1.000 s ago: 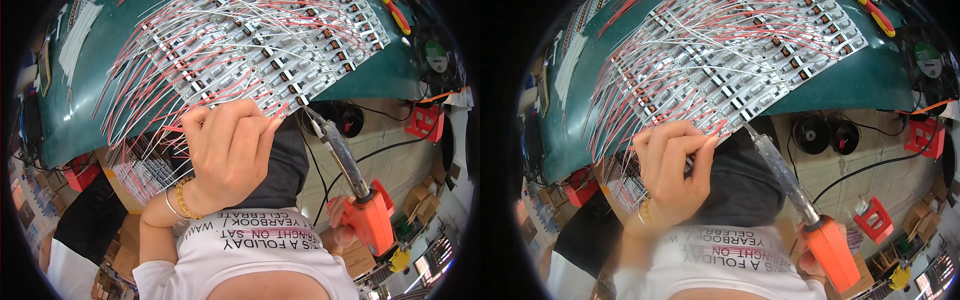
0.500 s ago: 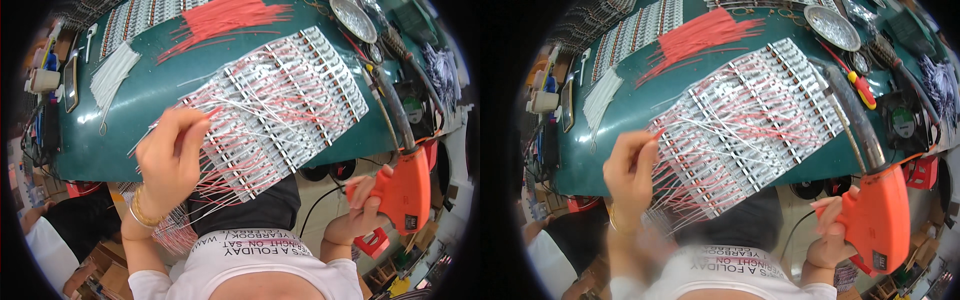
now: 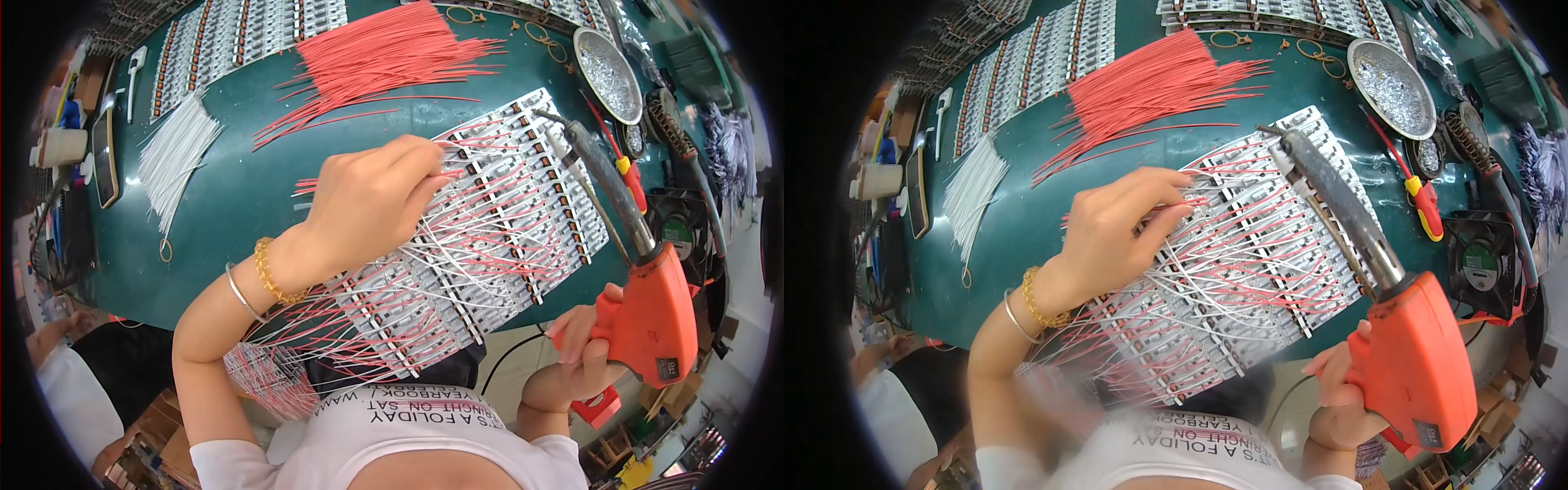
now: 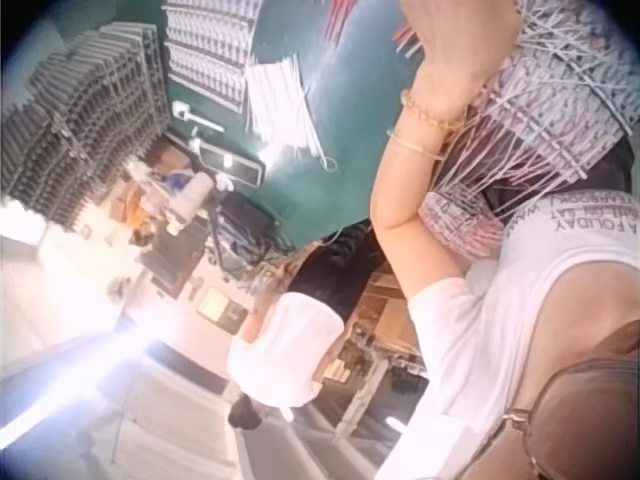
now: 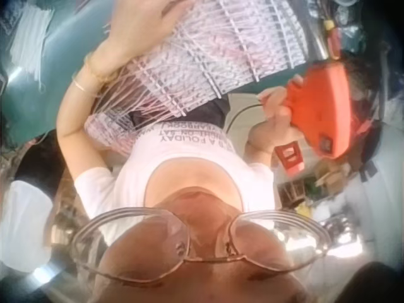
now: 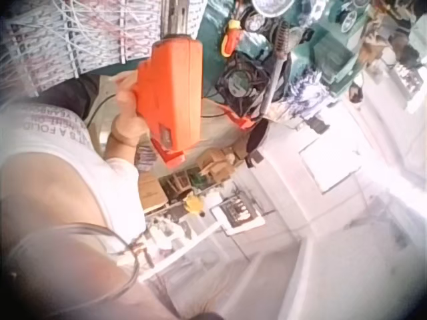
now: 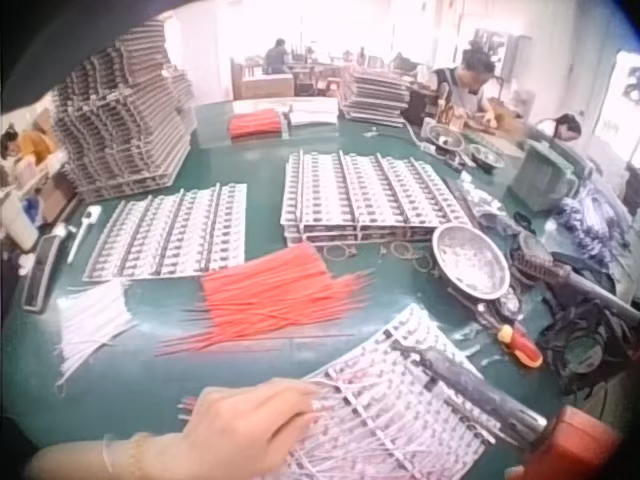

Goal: The person uses a soldering iron to attach red and white wires to a grid of electronic components on a circuit board. They repeatedly pick up individual wires, position them on the board, and apply the soldering iron to secure the connections.

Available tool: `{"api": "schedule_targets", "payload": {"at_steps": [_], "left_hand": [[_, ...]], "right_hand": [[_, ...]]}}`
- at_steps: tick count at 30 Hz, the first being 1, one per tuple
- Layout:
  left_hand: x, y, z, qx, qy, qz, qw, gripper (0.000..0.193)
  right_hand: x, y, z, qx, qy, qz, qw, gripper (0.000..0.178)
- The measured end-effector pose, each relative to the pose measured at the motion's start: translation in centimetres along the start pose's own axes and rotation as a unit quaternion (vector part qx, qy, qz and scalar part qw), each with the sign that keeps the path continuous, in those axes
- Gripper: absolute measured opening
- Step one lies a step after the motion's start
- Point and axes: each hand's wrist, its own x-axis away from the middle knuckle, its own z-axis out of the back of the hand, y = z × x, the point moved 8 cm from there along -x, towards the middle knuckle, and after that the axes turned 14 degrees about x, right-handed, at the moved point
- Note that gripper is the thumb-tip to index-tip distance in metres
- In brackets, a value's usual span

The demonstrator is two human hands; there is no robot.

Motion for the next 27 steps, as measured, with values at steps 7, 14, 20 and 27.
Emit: {"api": "schedule_targets", "payload": {"at_steps": [7,14,20,27], "left_hand": [[-0.4,-1.6,1.7,0.023,0.045,0.065,0.997,0.008],[-0.3,-2.3,1.4,0.064,0.056,0.077,0.993,0.011],[-0.3,-2.2,1.4,0.060,0.050,0.086,0.993,0.010],[-0.2,-1.9,0.8,0.032,0.052,0.072,0.996,0.011]], "right_hand": [[1.6,2.0,-1.1,0.015,-0.071,-0.037,0.997,0.074],[5.2,6.2,2.5,0.121,-0.079,-0.101,0.984,0.083],[4.2,4.8,1.7,0.243,-0.077,-0.040,0.966,0.075],[3.2,3.4,0.3,0.248,-0.052,-0.032,0.967,0.071]]}}
